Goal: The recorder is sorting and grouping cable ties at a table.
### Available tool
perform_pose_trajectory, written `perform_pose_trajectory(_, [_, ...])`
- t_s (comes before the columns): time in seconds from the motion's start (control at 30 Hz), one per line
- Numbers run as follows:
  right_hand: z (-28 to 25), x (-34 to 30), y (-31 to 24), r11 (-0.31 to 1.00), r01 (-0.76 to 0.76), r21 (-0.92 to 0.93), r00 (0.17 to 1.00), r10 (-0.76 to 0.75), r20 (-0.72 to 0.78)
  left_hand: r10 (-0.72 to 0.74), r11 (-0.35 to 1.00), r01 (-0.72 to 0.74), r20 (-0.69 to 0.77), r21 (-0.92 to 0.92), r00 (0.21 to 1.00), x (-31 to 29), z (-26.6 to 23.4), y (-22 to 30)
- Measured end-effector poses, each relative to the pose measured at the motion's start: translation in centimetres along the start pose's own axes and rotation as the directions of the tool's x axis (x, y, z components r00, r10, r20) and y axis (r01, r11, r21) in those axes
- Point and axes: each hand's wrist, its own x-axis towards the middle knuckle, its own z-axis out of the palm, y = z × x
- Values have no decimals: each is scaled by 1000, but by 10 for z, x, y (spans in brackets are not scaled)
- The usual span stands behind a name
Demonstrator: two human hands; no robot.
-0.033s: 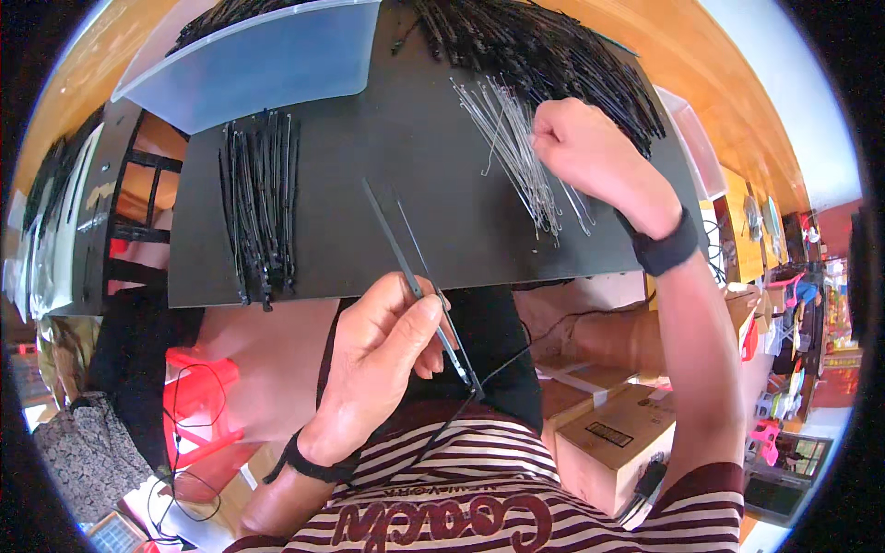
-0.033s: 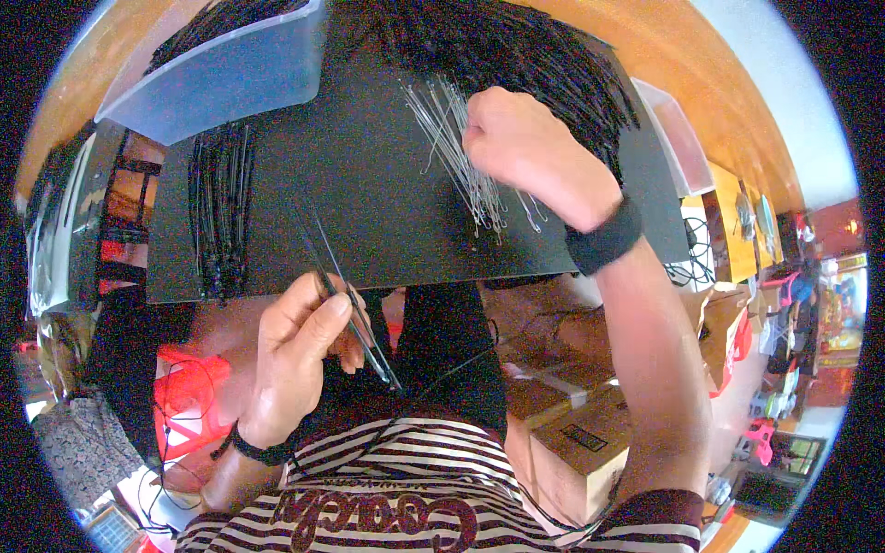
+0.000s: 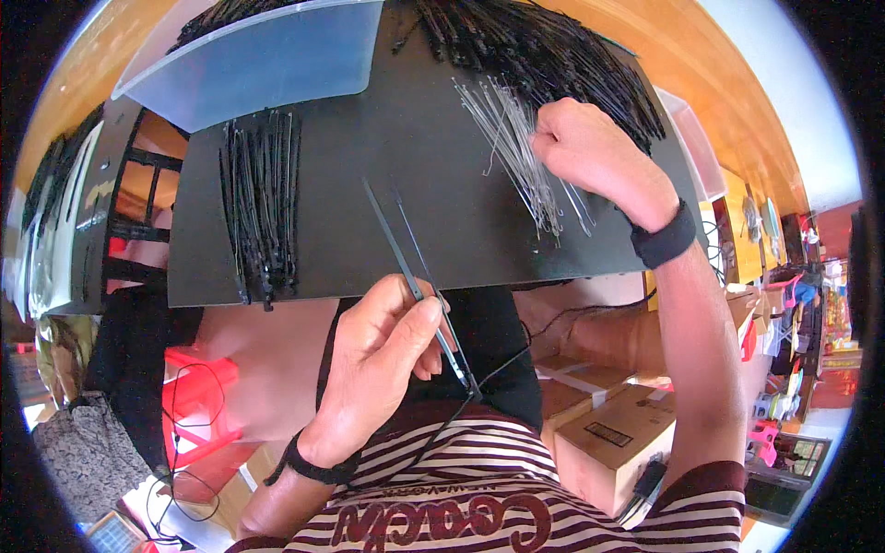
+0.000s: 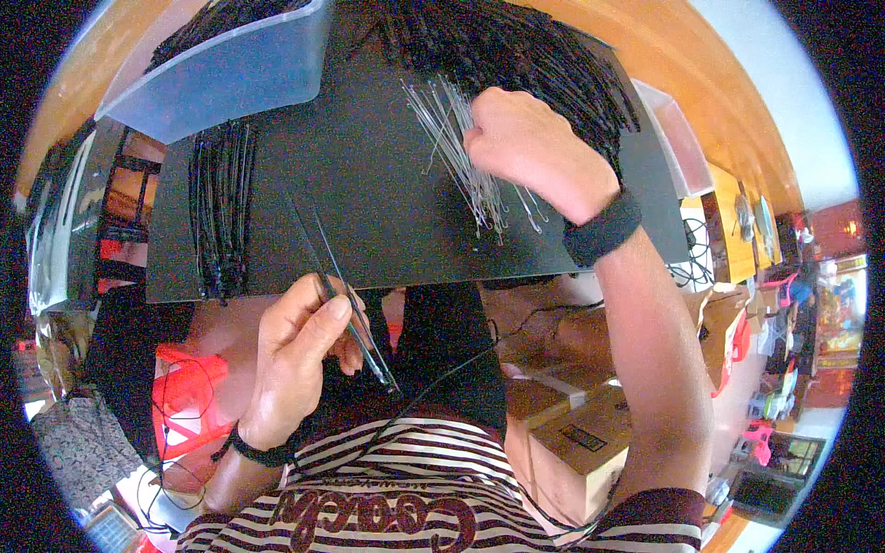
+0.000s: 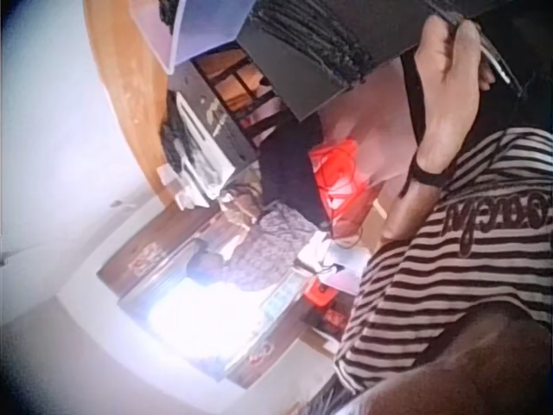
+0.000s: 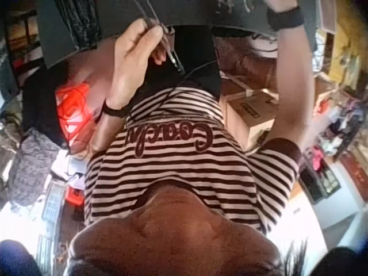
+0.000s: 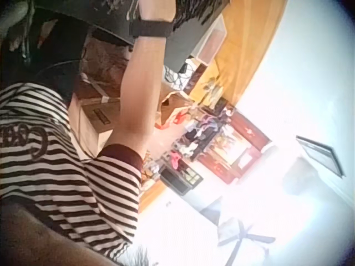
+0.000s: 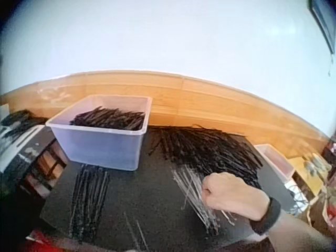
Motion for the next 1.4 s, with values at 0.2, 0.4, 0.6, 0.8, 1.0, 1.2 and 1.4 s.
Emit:
perform_pose_trajectory(0.2, [21, 8, 15, 991, -54, 122, 995, 43, 90, 34, 999, -34, -15, 1, 999, -1, -2, -5])
perform_pose_trajectory(0.4, [11, 4, 14, 865, -293, 408, 940, 182, 288, -3, 1000, 3, 10, 4, 1000, -2, -5, 0])
perform_pose_trajectory(0.6, [-2, -8, 17, 828, -277, 487, 954, 176, 243, 16, 999, -16, 0, 40, 1000, 0, -6, 1])
perform_pose_trajectory(0.8, [-2, -21, 22, 811, -291, 507, 952, 190, 242, 10, 999, -11, 13, 39, 1000, 3, -5, -1])
perform_pose_trajectory(1.0, [-6, -39, 20, 791, -339, 510, 931, 205, 301, 7, 999, -6, -14, 37, 1000, 7, -3, -1])
perform_pose_trajectory(1.2, [-17, -48, 14, 744, -287, 604, 948, 128, 292, 13, 998, -12, -25, 64, 1000, 11, -5, -5])
perform_pose_trajectory(1.4, [-32, -81, -40, 493, -111, 863, 993, 21, 116, 42, 995, -47, -57, -83, 997, 13, -1, 9])
